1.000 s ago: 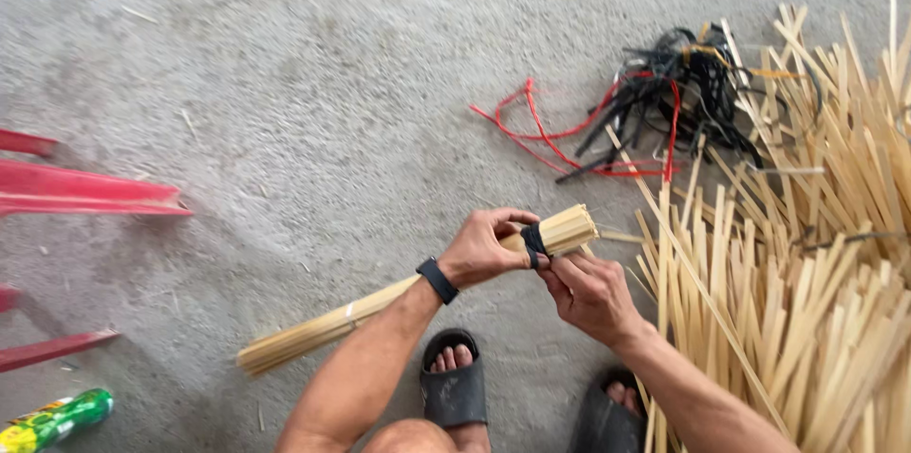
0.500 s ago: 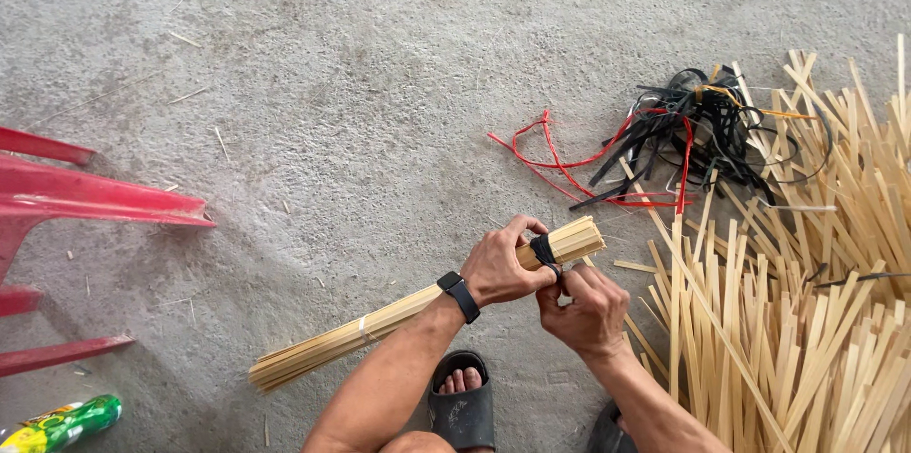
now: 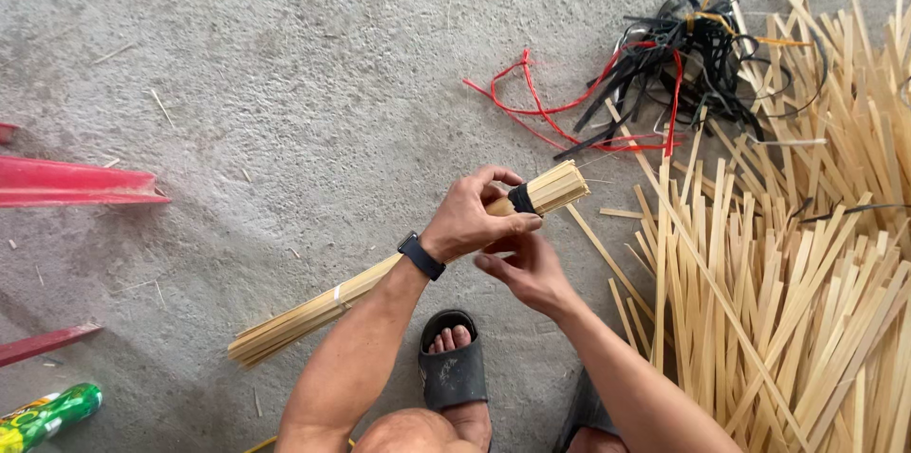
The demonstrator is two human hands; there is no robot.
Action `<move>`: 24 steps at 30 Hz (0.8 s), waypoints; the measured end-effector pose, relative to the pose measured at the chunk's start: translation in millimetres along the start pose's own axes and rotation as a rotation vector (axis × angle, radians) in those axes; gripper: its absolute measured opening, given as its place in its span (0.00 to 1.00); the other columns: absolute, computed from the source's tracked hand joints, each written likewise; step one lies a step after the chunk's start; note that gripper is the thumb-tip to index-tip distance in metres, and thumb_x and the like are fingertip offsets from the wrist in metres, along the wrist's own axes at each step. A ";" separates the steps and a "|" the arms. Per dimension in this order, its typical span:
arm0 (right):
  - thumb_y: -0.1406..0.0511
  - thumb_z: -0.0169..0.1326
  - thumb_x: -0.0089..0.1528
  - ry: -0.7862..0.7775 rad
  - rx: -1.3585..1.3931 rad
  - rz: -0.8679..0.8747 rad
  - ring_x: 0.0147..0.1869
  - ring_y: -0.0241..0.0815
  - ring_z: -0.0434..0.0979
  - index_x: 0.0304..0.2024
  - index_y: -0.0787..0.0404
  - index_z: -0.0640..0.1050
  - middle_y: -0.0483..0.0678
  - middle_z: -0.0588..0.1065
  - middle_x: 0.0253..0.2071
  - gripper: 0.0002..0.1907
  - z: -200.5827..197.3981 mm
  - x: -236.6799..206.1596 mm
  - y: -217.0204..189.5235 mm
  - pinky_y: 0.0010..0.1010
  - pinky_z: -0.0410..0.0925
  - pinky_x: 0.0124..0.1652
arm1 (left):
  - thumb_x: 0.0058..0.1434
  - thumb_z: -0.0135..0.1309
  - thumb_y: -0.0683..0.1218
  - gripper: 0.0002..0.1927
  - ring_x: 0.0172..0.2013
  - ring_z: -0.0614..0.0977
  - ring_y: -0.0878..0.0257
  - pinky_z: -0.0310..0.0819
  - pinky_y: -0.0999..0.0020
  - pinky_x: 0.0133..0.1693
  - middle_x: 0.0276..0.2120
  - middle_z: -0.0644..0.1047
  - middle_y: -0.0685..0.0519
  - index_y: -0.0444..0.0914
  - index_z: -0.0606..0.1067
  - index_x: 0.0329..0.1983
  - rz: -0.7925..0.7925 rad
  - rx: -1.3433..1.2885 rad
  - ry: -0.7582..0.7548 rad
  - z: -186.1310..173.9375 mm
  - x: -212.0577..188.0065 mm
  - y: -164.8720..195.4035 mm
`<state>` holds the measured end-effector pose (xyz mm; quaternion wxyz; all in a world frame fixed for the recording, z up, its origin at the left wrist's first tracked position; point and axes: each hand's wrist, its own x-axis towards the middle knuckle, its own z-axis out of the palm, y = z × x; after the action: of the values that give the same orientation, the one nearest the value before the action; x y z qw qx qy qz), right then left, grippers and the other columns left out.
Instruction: The person feeds bamboo strips through a splitting machine to produce thin strips, then gathers the strips into bundles and ties them with plastic ties. The person uses both hands to align the strips and secure the bundles on the floor.
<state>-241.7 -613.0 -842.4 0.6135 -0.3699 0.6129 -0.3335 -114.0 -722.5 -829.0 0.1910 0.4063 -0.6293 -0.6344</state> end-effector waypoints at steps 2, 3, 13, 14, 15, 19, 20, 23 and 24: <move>0.59 0.63 0.57 -0.066 0.306 -0.003 0.54 0.46 0.78 0.61 0.62 0.63 0.54 0.73 0.52 0.35 19.0 6.5 -1.0 0.40 0.78 0.49 | 0.43 0.69 0.64 0.41 0.44 0.87 0.53 0.83 0.57 0.47 0.43 0.84 0.43 0.39 0.75 0.56 -0.002 0.084 -0.033 2.4 -1.1 1.5; 0.59 0.62 0.59 -0.019 0.331 -0.023 0.55 0.47 0.78 0.61 0.63 0.62 0.54 0.72 0.53 0.34 26.0 9.4 -2.2 0.42 0.78 0.51 | 0.43 0.69 0.65 0.41 0.49 0.86 0.52 0.81 0.55 0.51 0.46 0.83 0.43 0.41 0.76 0.58 -0.002 0.129 -0.046 -1.4 -2.5 4.0; 0.68 0.51 0.70 -0.111 0.498 -0.856 0.51 0.47 0.82 0.54 0.69 0.72 0.55 0.77 0.48 0.12 -17.4 24.9 -199.6 0.42 0.76 0.56 | 0.39 0.73 0.54 0.42 0.54 0.83 0.55 0.75 0.50 0.58 0.51 0.82 0.49 0.43 0.73 0.60 -0.276 0.201 -0.145 -124.5 -54.9 -2.9; 0.67 0.51 0.71 -0.119 0.412 -0.921 0.49 0.46 0.83 0.51 0.69 0.73 0.54 0.77 0.47 0.11 -12.4 24.3 -222.3 0.39 0.78 0.51 | 0.45 0.72 0.53 0.37 0.54 0.84 0.56 0.78 0.51 0.58 0.51 0.82 0.48 0.42 0.74 0.59 -0.032 0.227 -0.046 -117.7 -47.8 -6.1; 0.66 0.51 0.71 -0.125 0.329 -0.987 0.47 0.44 0.84 0.49 0.68 0.74 0.53 0.77 0.46 0.09 -7.6 24.6 -244.0 0.35 0.80 0.47 | 0.51 0.71 0.52 0.32 0.53 0.84 0.58 0.81 0.53 0.59 0.52 0.82 0.48 0.41 0.74 0.58 0.216 0.250 0.055 -110.4 -36.4 -8.3; 0.66 0.65 0.68 -0.103 -0.217 -1.175 0.39 0.36 0.84 0.41 0.64 0.76 0.48 0.78 0.36 0.10 29.0 22.3 -288.0 0.24 0.79 0.36 | 0.53 0.70 0.56 0.33 0.50 0.79 0.59 0.75 0.50 0.51 0.52 0.79 0.54 0.46 0.74 0.61 0.491 0.800 0.337 -97.7 8.6 -6.1; 0.65 0.67 0.66 -0.107 -0.189 -1.148 0.39 0.34 0.83 0.42 0.63 0.77 0.45 0.78 0.36 0.12 37.0 22.2 -290.5 0.23 0.79 0.36 | 0.51 0.72 0.58 0.35 0.56 0.77 0.59 0.71 0.48 0.54 0.56 0.79 0.58 0.49 0.74 0.61 0.748 1.086 0.442 -97.8 14.2 -2.0; 0.66 0.67 0.66 -0.127 -0.239 -1.213 0.40 0.32 0.82 0.45 0.65 0.78 0.44 0.79 0.38 0.12 50.1 23.7 -286.6 0.23 0.78 0.40 | 0.56 0.70 0.55 0.32 0.58 0.77 0.59 0.74 0.51 0.57 0.57 0.77 0.54 0.45 0.73 0.61 0.660 0.584 0.409 -99.7 19.8 1.6; 0.67 0.66 0.66 -0.117 -0.258 -1.231 0.40 0.33 0.82 0.45 0.65 0.78 0.45 0.80 0.39 0.11 52.2 24.9 -284.1 0.23 0.78 0.42 | 0.58 0.69 0.54 0.31 0.58 0.77 0.58 0.75 0.52 0.58 0.57 0.76 0.53 0.43 0.72 0.61 0.622 0.416 0.391 -100.2 18.6 3.2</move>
<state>-176.4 -775.3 -611.2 0.2920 -0.7433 0.2886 -0.5281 -50.2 -801.3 -818.9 0.4031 0.3397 -0.7885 -0.3169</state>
